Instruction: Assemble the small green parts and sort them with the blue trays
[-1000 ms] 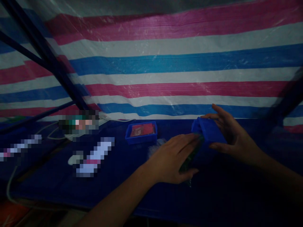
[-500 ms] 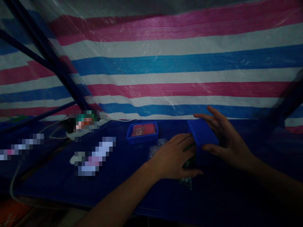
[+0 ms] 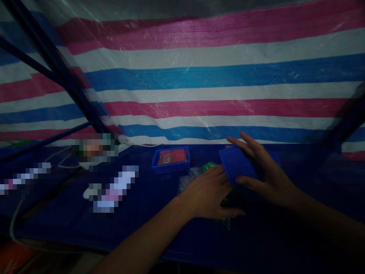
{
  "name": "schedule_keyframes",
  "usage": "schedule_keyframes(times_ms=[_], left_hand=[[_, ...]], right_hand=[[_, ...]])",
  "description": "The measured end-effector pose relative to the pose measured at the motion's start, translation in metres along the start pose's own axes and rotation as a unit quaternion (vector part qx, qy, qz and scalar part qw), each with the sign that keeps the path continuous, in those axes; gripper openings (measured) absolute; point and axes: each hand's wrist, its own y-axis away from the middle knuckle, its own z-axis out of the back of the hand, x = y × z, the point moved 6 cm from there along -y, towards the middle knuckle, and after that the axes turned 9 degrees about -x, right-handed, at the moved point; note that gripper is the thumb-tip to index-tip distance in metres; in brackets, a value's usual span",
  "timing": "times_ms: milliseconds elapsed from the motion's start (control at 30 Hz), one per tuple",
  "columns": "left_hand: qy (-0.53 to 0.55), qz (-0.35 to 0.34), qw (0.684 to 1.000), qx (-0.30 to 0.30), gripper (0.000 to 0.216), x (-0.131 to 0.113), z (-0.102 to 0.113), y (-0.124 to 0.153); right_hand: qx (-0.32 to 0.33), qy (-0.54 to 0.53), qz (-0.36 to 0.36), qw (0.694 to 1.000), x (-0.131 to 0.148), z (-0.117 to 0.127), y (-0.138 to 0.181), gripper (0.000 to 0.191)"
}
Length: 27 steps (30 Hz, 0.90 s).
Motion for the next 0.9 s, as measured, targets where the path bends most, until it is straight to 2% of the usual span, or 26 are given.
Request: schedule_keyframes(times_ms=[133,433,900], left_hand=[[0.001,0.001,1.000,0.018,0.077,-0.002,0.002,-0.001],[-0.007,-0.013,1.000,0.020,0.077,-0.007,0.003,-0.003],[-0.008,-0.004,0.999,0.048,0.066,-0.006,-0.001,-0.002]], right_hand=[[0.008,0.001,-0.006,1.000,0.000,-0.001,0.000,0.102],[0.027,0.024,-0.008,0.999,0.004,-0.005,0.000,0.099],[0.012,0.148,0.031,0.988,0.020,0.020,-0.007,0.105]])
